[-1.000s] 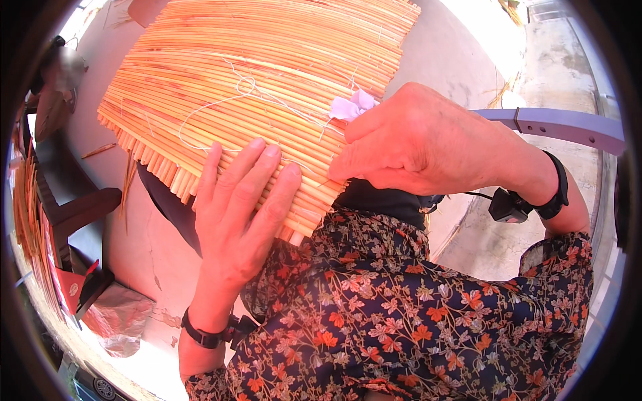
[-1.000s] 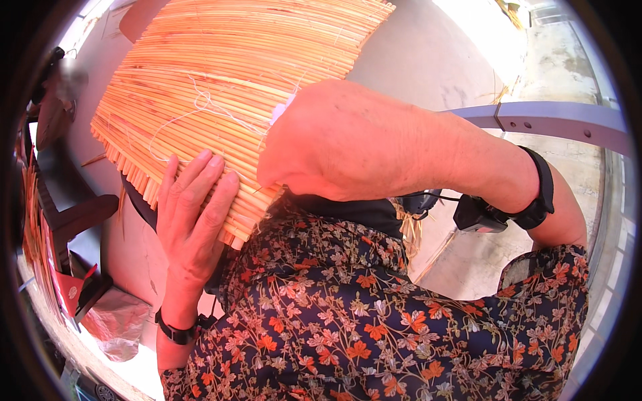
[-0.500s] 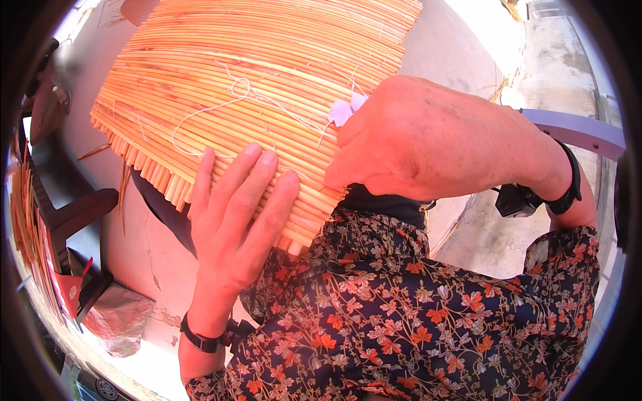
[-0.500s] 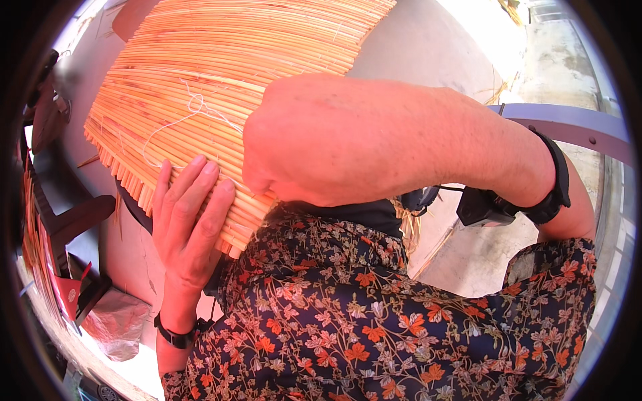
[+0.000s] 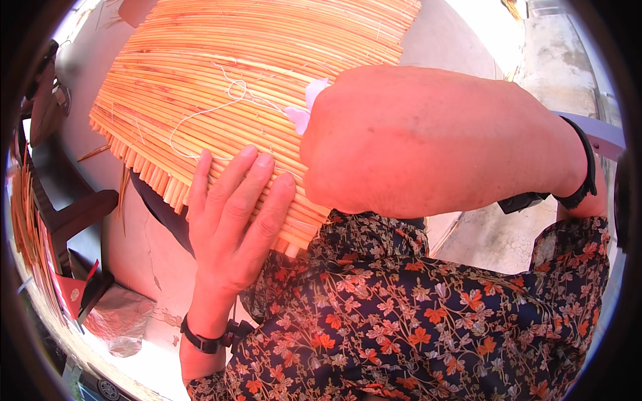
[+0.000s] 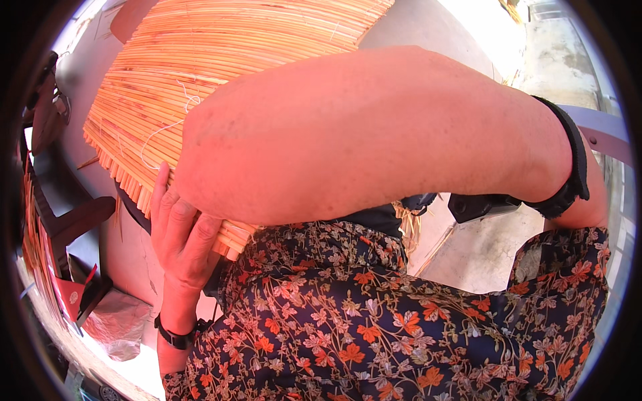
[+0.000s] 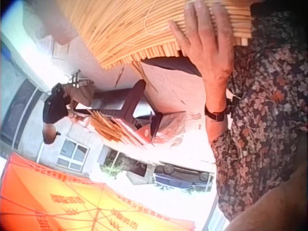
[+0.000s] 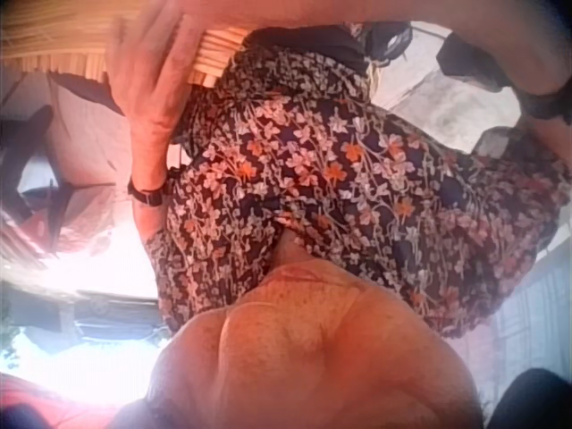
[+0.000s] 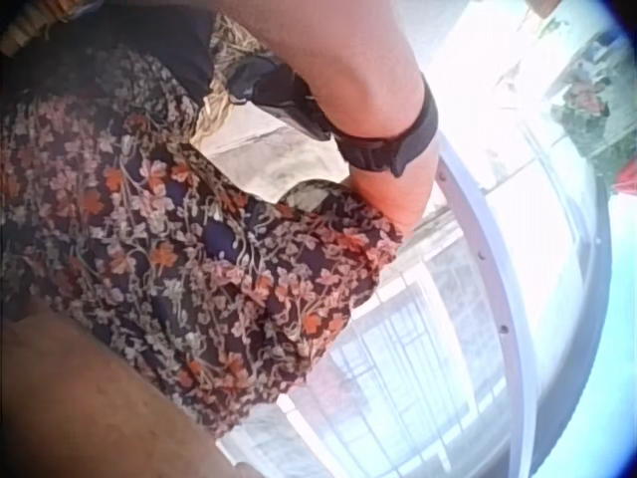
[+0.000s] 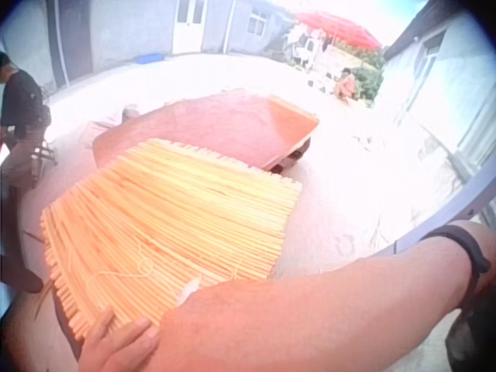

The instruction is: The person weaves a bundle of thin bamboo strips using a needle and white thread. They repeatedly pass the needle through the aligned strips to secure them together, working on a single mat-like object throughout the clip.

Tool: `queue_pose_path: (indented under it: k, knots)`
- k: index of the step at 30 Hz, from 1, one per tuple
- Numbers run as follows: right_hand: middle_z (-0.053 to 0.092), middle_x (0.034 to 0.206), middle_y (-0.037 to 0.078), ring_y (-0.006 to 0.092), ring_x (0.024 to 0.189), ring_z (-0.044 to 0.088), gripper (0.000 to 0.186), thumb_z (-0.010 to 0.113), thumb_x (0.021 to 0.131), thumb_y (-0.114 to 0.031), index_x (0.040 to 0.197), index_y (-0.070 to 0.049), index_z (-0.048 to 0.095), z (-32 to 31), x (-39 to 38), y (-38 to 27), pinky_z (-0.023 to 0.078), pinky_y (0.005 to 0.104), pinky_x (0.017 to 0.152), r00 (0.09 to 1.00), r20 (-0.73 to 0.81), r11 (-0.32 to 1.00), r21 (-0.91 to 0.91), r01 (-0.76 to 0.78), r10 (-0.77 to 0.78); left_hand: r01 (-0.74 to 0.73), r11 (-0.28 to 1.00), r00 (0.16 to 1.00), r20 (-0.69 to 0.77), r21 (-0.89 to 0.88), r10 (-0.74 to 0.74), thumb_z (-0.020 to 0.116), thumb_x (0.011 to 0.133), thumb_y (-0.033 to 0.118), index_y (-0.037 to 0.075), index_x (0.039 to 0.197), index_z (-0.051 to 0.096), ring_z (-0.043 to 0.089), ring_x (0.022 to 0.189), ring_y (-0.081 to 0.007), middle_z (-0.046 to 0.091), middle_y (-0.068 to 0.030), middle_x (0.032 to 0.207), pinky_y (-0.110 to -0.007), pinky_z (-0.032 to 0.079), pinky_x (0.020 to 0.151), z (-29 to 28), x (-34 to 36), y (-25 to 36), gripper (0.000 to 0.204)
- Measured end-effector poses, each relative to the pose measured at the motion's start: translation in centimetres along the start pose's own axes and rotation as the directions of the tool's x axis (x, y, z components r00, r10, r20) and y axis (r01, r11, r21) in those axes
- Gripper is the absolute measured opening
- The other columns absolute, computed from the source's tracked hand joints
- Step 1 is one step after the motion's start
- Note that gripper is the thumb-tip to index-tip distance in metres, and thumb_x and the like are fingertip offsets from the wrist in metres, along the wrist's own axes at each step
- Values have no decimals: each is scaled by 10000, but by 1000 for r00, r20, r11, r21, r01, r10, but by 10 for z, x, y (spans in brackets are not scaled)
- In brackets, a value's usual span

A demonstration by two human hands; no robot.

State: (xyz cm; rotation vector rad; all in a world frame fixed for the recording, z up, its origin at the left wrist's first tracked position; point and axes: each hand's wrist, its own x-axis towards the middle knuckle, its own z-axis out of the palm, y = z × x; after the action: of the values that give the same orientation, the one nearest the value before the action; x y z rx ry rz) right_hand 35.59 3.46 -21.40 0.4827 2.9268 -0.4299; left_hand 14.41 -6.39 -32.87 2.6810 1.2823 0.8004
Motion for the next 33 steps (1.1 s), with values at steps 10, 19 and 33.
queue_pose_path:
  k: [10, 19, 33]
  knots:
    - [659, 722, 168, 285, 664, 630, 88, 627, 787, -24, 796, 41, 687, -19, 9, 35, 502, 346, 622, 988, -18, 887, 439, 145, -153, -52, 998, 996, -67, 24, 54, 694, 809, 98, 84, 1166, 710, 681, 1130, -310, 697, -114, 1192, -523, 481, 1045, -33, 15, -8, 358]
    - [754, 969, 16, 55, 694, 581, 244, 644, 919, 2, 1140, 2, 749, -153, 14, 24, 429, 206, 562, 968, -43, 565, 805, 179, -247, -153, 988, 971, -187, -2, 150, 737, 871, 238, -52, 1115, 679, 723, 894, -270, 734, -187, 1030, -338, 564, 784, -195, 73, -8, 384]
    - [630, 632, 29, 47, 432, 479, 141, 705, 840, 36, 971, 51, 756, -190, -4, -53, 346, 216, 394, 897, -420, 671, 627, 395, -136, -145, 930, 920, -393, -339, 0, 777, 884, 319, -51, 1089, 654, 633, 935, -176, 655, -104, 1032, -300, 490, 838, -259, 65, 29, 441]
